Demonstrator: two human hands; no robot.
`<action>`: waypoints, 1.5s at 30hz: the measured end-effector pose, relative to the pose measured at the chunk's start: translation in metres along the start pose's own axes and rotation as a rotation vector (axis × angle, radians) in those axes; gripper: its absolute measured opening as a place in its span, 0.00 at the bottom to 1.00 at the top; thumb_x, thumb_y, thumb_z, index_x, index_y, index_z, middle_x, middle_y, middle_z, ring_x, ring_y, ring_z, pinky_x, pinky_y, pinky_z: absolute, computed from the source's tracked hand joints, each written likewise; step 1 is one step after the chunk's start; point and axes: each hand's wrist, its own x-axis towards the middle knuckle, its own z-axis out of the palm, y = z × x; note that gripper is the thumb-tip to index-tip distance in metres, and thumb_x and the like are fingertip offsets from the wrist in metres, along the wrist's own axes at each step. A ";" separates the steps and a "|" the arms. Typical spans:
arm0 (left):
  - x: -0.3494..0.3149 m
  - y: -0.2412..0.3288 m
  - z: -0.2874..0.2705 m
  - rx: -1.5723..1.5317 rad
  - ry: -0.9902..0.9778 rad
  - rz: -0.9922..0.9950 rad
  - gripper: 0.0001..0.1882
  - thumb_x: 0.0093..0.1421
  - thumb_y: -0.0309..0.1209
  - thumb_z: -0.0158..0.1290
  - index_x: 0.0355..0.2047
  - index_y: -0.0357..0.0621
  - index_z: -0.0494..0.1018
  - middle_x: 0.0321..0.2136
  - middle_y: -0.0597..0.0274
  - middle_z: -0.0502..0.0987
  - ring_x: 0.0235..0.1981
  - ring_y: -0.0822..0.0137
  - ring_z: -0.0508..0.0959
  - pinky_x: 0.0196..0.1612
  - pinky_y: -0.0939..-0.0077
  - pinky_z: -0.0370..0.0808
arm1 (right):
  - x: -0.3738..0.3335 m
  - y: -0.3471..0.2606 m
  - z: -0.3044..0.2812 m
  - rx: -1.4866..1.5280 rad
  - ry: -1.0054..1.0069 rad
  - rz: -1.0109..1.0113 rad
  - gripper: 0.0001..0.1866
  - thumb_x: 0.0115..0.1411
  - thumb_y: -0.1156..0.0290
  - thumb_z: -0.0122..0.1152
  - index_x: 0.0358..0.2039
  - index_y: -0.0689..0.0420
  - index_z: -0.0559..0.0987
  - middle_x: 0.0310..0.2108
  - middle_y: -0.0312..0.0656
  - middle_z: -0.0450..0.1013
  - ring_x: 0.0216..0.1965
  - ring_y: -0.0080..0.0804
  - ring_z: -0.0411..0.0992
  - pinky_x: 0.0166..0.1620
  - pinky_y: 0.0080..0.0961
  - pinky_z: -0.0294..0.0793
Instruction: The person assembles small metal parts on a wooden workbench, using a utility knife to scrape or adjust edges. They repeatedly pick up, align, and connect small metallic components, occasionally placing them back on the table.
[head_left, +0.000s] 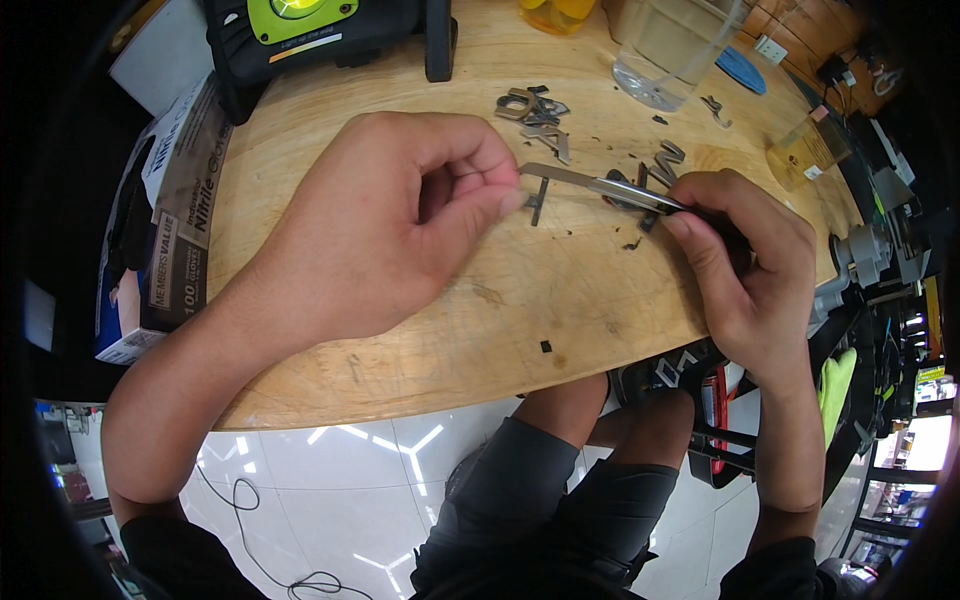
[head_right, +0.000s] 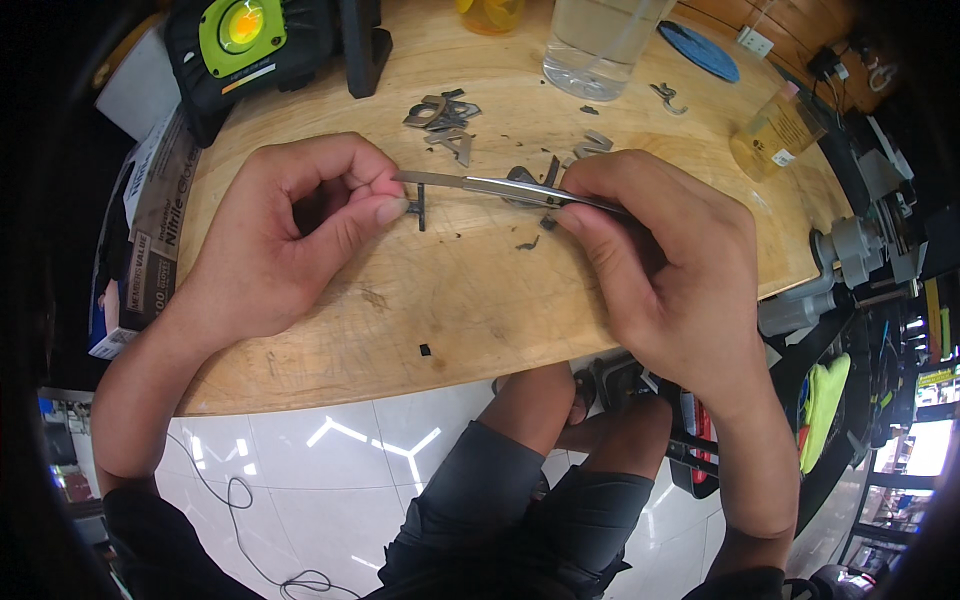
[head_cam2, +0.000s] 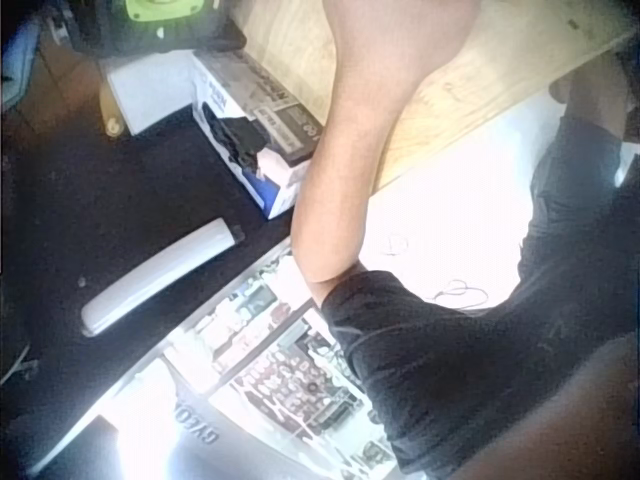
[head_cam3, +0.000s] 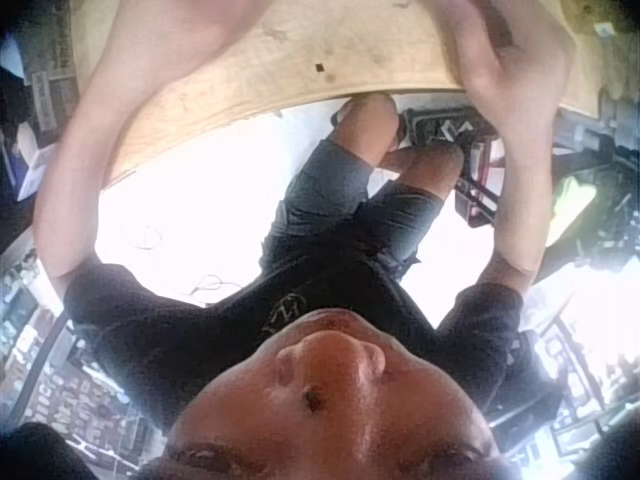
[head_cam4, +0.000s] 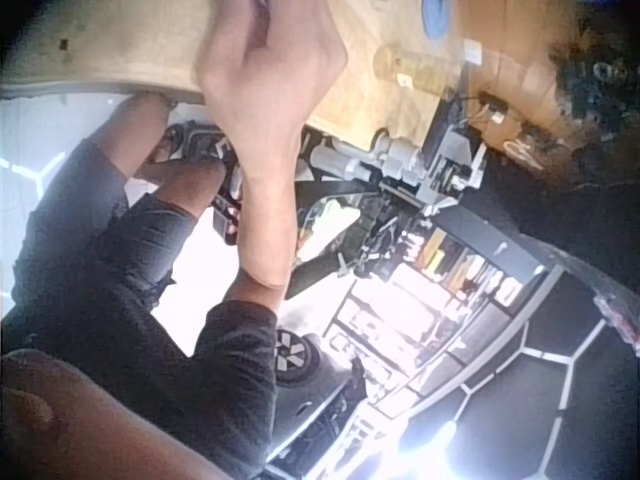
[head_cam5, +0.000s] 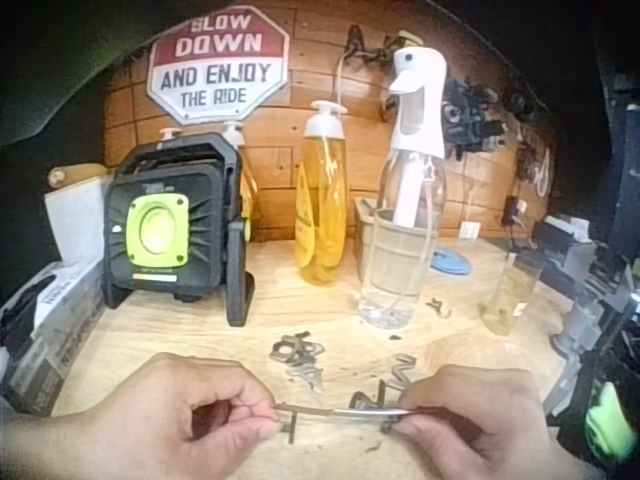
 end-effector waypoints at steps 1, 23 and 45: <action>0.000 0.000 0.000 0.005 0.000 -0.001 0.06 0.69 0.26 0.58 0.36 0.36 0.77 0.26 0.75 0.73 0.28 0.84 0.66 0.31 0.85 0.64 | 0.000 0.000 0.000 0.004 -0.002 0.005 0.07 0.59 0.78 0.68 0.37 0.63 0.82 0.31 0.48 0.80 0.31 0.44 0.80 0.37 0.29 0.77; 0.002 0.002 0.000 0.052 0.023 0.005 0.07 0.68 0.27 0.60 0.35 0.34 0.78 0.25 0.74 0.74 0.27 0.84 0.65 0.30 0.84 0.63 | 0.005 0.002 0.002 0.068 -0.006 -0.051 0.06 0.59 0.82 0.67 0.38 0.66 0.82 0.34 0.45 0.75 0.32 0.37 0.76 0.37 0.25 0.74; 0.001 0.001 0.001 0.028 0.018 0.012 0.04 0.67 0.24 0.59 0.35 0.36 0.77 0.24 0.76 0.72 0.26 0.84 0.64 0.29 0.84 0.62 | 0.002 0.004 -0.004 0.089 -0.047 0.017 0.05 0.59 0.80 0.66 0.36 0.67 0.80 0.29 0.44 0.72 0.28 0.33 0.73 0.33 0.24 0.70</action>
